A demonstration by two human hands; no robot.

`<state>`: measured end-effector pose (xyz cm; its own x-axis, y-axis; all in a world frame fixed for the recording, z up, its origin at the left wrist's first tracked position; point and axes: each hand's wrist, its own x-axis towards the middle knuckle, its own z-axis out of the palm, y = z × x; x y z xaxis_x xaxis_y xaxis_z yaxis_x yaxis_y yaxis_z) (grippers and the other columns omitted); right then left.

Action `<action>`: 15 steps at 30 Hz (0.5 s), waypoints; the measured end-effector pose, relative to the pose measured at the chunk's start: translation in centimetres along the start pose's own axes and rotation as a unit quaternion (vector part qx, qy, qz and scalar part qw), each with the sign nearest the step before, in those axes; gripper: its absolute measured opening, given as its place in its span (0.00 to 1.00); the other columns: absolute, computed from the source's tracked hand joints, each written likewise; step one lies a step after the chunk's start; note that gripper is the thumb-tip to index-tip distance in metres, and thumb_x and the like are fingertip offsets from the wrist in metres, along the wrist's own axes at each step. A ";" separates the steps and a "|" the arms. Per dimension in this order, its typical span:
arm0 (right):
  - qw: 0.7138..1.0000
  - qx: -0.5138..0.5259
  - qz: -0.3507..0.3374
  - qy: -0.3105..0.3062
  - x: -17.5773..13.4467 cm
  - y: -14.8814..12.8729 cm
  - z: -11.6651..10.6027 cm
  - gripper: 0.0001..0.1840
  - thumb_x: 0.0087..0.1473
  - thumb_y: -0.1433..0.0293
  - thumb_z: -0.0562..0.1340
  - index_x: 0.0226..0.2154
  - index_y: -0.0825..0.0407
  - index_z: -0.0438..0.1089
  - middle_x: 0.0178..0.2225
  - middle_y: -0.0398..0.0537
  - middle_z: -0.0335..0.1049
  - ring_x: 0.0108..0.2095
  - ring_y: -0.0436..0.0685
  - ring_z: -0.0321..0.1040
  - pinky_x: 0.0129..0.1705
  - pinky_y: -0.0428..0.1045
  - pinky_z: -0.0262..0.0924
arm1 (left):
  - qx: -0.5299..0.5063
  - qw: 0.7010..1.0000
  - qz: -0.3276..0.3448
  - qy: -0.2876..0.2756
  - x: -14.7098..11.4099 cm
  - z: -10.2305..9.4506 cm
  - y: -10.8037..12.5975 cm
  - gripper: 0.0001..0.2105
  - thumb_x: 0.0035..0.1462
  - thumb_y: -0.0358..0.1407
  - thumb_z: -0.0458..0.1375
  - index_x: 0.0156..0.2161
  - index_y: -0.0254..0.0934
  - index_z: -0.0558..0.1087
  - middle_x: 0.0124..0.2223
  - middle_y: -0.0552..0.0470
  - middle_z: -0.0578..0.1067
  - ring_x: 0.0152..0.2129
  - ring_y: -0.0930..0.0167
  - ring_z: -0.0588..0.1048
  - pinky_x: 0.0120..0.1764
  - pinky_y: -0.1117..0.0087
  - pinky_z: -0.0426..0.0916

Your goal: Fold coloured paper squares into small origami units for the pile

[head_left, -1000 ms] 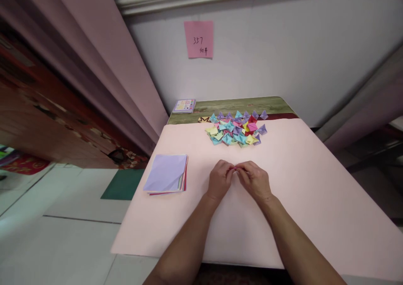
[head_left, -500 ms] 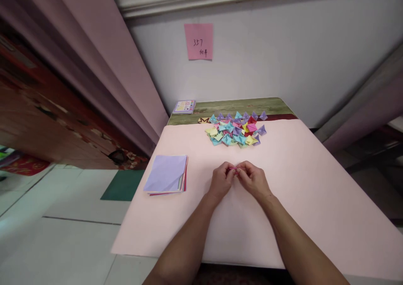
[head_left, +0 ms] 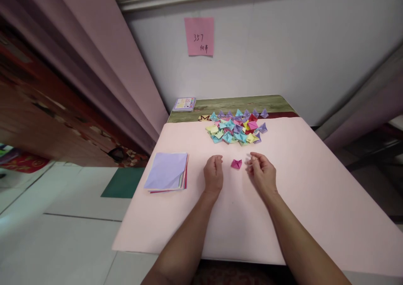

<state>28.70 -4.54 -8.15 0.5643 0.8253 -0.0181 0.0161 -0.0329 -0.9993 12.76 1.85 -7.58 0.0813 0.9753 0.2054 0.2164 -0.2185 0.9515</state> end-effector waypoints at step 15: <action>0.945 -0.250 -0.210 0.011 0.1 0.3 0.6 0.10 0.55 0.64 0.62 0.37 0.46 0.78 0.38 0.46 0.74 0.25 0.50 0.66 0.32 0.49 0.62 | 0.194 0.942 0.239 -0.135 -0.4 1.0 0.2 0.12 0.59 0.29 0.57 0.45 0.43 0.77 0.44 0.49 0.74 0.42 0.65 0.70 0.48 0.61 0.63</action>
<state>28.26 -4.13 -8.47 0.4392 0.8129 0.3825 0.6269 0.0276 -0.7786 13.73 1.33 -7.67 0.4927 0.7301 0.4735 0.4273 -0.6770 0.5992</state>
